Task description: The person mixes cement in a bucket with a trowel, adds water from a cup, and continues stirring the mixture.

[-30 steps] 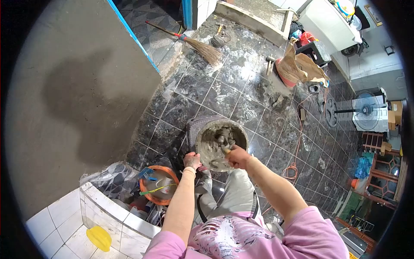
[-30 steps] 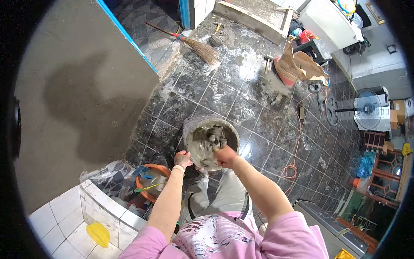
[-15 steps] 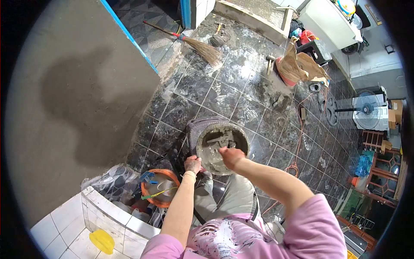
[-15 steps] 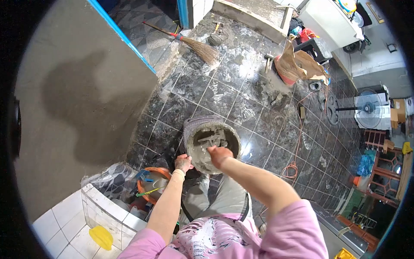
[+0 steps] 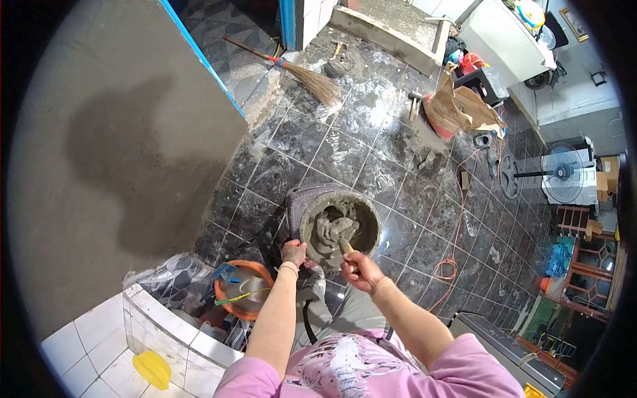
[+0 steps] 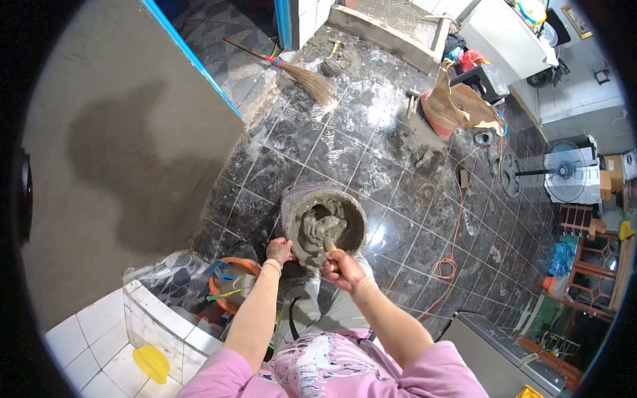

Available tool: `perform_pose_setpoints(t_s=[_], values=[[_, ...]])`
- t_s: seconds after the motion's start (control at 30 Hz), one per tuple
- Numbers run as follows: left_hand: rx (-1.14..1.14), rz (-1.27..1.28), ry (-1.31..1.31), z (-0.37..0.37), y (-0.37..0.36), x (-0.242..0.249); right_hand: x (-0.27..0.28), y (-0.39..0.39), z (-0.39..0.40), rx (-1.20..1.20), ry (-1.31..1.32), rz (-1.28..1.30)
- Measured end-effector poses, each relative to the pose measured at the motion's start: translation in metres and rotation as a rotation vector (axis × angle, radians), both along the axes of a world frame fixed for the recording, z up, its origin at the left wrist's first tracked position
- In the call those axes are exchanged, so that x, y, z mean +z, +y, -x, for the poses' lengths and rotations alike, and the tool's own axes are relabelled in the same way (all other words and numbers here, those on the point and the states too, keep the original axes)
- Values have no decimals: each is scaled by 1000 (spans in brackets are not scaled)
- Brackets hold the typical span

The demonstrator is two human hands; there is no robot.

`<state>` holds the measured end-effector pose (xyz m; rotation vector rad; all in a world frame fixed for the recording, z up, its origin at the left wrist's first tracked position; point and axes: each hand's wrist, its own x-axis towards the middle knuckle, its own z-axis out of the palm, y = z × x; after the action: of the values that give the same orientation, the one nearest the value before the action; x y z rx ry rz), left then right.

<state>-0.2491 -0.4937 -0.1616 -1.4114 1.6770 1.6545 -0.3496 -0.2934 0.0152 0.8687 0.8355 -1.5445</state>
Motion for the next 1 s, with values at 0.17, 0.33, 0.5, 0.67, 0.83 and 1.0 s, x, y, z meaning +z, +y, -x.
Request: perform_pose_setpoints(t_s=[0.17,0.33,0.5,0.67,0.83,1.0], values=[[118,-101,24,11,0,36,40,42,24,1534,1299,-490],[81,-141,-14,11,-1,31,40,-11,48,2214,1262,-498],[127,-116,19,20,-5,35,-37,-54,42,2077,1176,-462],[174,-134,-15,18,3,46,-34,-14,62,1331,728,-379],[39,-14,-40,17,0,49,34,15,29,929,466,-283],[-27,29,28,10,4,25,79,44,33,1804,1266,-477]])
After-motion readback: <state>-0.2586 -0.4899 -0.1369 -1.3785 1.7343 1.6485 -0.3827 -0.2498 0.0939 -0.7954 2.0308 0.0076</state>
